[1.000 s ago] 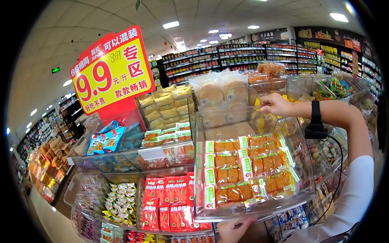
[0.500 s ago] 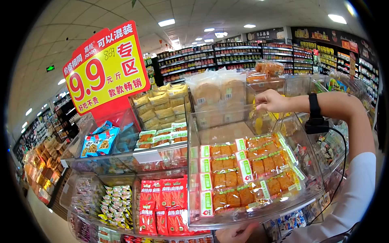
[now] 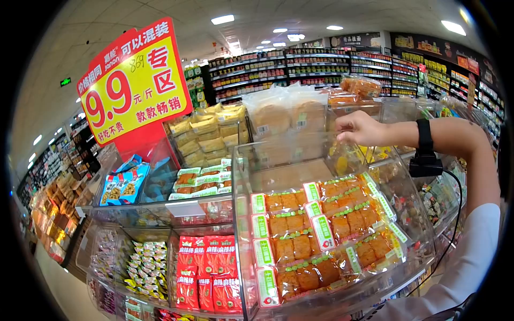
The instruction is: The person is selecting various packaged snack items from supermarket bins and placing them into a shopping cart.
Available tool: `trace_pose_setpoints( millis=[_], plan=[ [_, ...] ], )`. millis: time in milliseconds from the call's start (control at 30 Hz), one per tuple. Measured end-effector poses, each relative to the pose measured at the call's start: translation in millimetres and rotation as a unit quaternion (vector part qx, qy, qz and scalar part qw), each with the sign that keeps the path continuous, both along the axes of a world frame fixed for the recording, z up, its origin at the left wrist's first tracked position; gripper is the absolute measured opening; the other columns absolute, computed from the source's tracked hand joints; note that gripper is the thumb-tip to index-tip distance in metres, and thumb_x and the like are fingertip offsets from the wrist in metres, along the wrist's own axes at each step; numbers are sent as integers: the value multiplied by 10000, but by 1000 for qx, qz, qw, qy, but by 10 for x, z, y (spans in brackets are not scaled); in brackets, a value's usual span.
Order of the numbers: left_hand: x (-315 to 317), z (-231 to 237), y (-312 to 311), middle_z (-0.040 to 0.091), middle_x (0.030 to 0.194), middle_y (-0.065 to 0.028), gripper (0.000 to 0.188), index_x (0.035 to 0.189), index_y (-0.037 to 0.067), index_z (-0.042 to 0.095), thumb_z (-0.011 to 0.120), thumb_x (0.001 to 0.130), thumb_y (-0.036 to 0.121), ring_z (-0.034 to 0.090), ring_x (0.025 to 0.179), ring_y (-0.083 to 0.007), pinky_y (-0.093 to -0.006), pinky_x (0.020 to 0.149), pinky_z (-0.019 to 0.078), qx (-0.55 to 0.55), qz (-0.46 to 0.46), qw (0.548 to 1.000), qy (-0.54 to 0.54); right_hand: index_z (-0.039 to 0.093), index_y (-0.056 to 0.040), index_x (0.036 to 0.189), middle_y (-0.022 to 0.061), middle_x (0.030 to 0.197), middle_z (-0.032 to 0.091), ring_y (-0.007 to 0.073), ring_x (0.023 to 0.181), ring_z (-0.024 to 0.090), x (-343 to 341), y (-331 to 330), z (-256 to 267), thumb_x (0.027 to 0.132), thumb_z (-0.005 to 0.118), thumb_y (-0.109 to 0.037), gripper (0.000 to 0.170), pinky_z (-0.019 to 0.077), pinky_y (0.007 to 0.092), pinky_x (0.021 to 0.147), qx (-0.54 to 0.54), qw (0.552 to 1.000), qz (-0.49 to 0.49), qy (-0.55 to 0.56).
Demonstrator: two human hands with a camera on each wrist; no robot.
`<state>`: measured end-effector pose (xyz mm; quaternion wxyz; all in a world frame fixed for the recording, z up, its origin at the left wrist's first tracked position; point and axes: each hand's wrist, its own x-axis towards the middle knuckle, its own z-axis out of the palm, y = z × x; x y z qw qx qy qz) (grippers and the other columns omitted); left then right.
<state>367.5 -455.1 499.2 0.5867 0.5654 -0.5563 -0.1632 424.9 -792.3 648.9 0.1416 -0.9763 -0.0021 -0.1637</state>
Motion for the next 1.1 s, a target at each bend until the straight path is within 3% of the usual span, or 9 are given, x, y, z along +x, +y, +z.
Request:
trace_pose_setpoints(
  millis=[133, 233, 433, 533, 600, 700, 800, 967, 1100],
  plan=[
    [170, 7, -59, 532, 609, -67, 110, 823, 50, 584, 558, 732, 107, 486, 510, -146, -272, 461, 376, 66, 65, 991, -91, 479, -14, 724, 106, 621, 518, 179, 572, 499, 213, -170, -171, 690, 557, -141, 153, 379, 287, 523, -29, 999, 1, 16],
    [179, -247, -175, 572, 669, -53, 134, 830, 30, 580, 554, 743, 128, 518, 572, -123, -253, 507, 410, 159, 52, 970, 174, 483, -19, 732, 107, 624, 522, 188, 582, 512, 338, -290, -306, 692, 556, -140, 147, 384, 293, 528, -55, 998, 12, -36],
    [376, -236, -442, 583, 602, -29, 107, 775, 13, 604, 540, 742, 92, 508, 503, -64, -179, 450, 394, 60, 159, 982, 82, 476, -21, 811, 134, 755, 522, 281, 708, 509, 494, -469, -308, 714, 528, -113, 143, 401, 334, 620, -112, 990, 3, -82],
    [446, -135, -546, 584, 647, -42, 176, 816, 0, 587, 515, 772, 154, 516, 574, -74, -194, 521, 406, 112, 175, 953, 219, 450, -32, 915, 140, 885, 477, 300, 843, 476, 163, -220, -114, 733, 499, -119, 207, 376, 357, 750, -189, 973, 46, -127],
    [547, -91, -600, 603, 641, -60, 150, 760, -41, 599, 543, 750, 97, 553, 564, -91, -194, 509, 441, 33, 157, 976, 146, 460, -25, 911, 131, 877, 494, 285, 839, 485, -317, 80, 115, 737, 494, -126, 205, 377, 357, 747, -118, 991, 68, 14],
    [565, -132, -626, 609, 639, -37, 134, 747, -29, 607, 558, 738, 95, 530, 560, -41, -176, 532, 424, 4, 193, 979, 59, 464, -16, 914, 129, 884, 502, 275, 825, 497, -993, 122, 271, 743, 490, -135, 210, 394, 348, 715, -169, 984, 52, 7],
    [498, -95, -753, 603, 635, -75, 150, 718, -47, 590, 522, 759, 80, 552, 546, -90, -182, 507, 420, -48, 220, 953, 204, 465, -19, 916, 121, 859, 514, 269, 802, 507, -1577, 114, 281, 740, 498, -141, 216, 404, 340, 690, -92, 995, -23, -5],
    [513, 185, -872, 583, 617, -142, 198, 719, -80, 553, 495, 779, 99, 563, 494, -160, -233, 472, 444, -53, 248, 943, 217, 444, -58, 959, 119, 849, 486, 281, 771, 493, -2096, 247, -234, 728, 511, -164, 263, 408, 356, 667, -213, 975, 3, -58],
    [619, 71, -916, 576, 577, -112, 261, 638, -55, 563, 504, 782, 156, 535, 463, -115, -206, 484, 411, -117, 236, 950, 169, 415, -47, 1009, 132, 860, 435, 290, 737, 487, -1861, 368, -722, 701, 546, -175, 358, 413, 343, 643, -140, 988, -5, -70]
  ],
)
